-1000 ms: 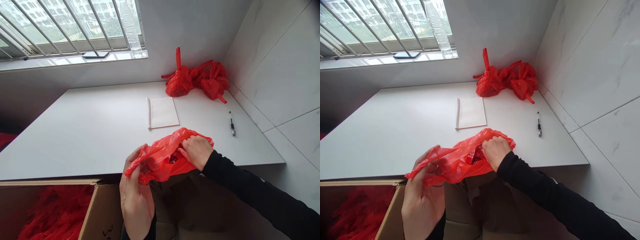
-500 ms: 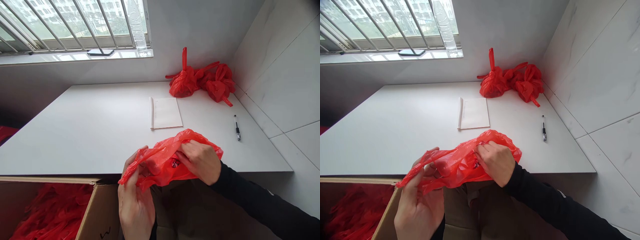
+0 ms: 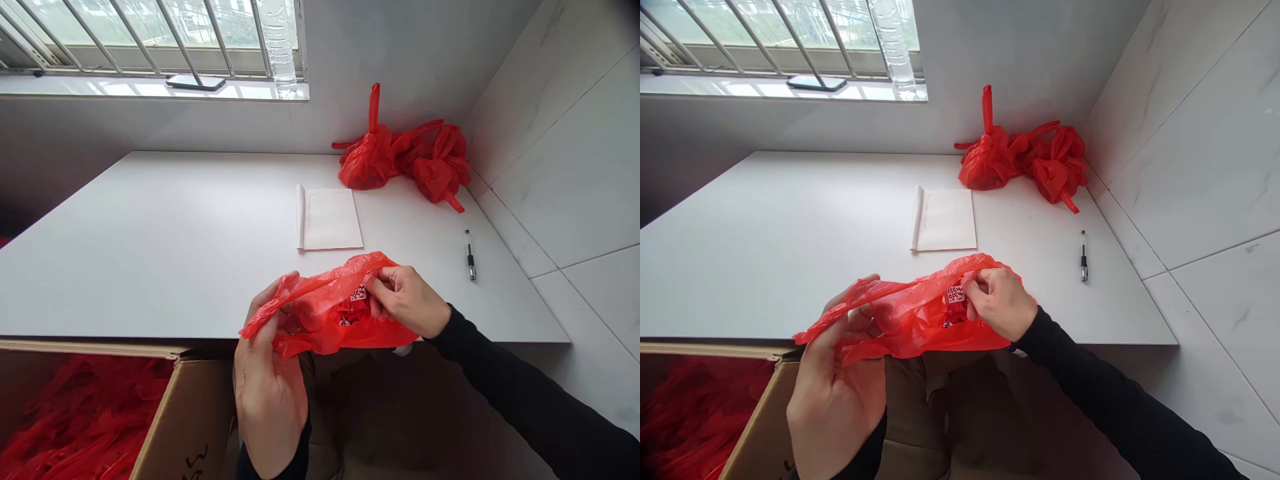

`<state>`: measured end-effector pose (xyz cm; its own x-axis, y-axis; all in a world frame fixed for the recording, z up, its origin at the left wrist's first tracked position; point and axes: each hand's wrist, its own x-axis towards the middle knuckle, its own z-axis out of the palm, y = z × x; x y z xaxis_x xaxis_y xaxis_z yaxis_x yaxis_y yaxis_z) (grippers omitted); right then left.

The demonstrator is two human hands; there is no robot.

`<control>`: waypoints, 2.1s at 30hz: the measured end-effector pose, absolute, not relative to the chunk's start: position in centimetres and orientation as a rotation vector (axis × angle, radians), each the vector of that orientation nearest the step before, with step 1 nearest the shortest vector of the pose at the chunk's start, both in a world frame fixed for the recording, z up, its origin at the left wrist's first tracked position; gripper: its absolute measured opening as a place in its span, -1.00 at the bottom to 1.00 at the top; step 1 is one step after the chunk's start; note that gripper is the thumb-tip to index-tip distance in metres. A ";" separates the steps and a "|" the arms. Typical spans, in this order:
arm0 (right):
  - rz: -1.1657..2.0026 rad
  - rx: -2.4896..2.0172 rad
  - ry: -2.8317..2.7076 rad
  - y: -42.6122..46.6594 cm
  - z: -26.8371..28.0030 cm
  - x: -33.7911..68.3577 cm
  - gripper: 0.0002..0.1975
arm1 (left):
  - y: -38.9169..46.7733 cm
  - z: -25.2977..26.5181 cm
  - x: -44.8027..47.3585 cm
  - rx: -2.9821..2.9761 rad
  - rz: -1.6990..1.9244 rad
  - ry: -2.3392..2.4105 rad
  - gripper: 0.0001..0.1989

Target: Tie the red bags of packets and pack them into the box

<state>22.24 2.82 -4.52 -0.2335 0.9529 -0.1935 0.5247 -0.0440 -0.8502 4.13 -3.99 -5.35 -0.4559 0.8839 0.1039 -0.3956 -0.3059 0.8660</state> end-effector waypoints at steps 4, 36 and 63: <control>1.234 -1.559 -1.774 2.9 -4.6 22.5 -0.59 | -4.0 -4.9 4.2 0.738 1.856 1.035 -0.78; -0.120 -1.730 -2.223 -2.7 -0.3 34.1 -0.51 | -6.7 -3.2 0.8 1.401 1.363 1.202 -0.10; 0.773 -0.811 -2.252 -2.4 11.5 22.7 -0.80 | -4.4 4.0 2.7 1.934 1.108 0.951 -0.84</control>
